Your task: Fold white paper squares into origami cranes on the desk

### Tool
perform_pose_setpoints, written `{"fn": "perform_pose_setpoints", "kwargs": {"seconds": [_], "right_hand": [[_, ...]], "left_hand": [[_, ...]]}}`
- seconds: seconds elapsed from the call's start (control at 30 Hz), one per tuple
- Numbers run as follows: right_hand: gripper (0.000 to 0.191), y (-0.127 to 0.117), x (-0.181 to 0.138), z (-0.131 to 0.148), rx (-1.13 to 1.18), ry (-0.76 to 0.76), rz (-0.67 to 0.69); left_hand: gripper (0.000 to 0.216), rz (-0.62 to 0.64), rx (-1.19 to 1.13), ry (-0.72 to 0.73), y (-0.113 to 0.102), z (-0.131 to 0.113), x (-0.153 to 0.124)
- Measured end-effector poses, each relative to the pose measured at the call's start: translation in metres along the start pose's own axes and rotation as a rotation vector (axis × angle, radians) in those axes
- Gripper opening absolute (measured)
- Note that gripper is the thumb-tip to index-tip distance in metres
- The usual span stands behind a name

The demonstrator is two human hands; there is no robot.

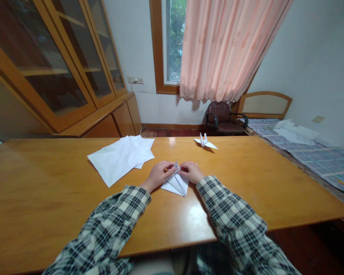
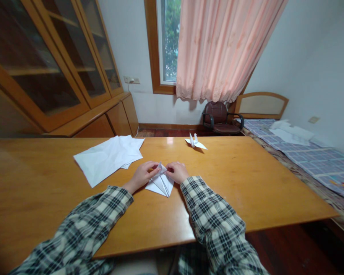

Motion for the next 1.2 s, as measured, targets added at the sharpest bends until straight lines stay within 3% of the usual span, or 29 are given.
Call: {"fn": "perform_pose_setpoints", "kwargs": {"seconds": [0.67, 0.97, 1.2], "right_hand": [[0.011, -0.003, 0.0, -0.001, -0.033, 0.048, -0.034], [0.015, -0.013, -0.001, 0.005, 0.078, -0.067, -0.128], [0.02, -0.016, 0.0, 0.005, 0.16, -0.106, -0.199]], "left_hand": [[0.034, -0.06, 0.007, -0.064, -0.004, 0.013, 0.003], [0.025, -0.103, -0.043, -0.044, -0.005, 0.02, 0.002], [0.031, -0.115, -0.14, -0.05, -0.006, 0.018, 0.002]]}}
Point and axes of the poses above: each hand's wrist, its own x-axis towards the middle knuckle, its own y-axis out of the palm, z = x × y, the point moved 7 cm from there along x, towards the middle knuckle, and after that the axes turned 11 degrees about -x, right-handed, at the moved point
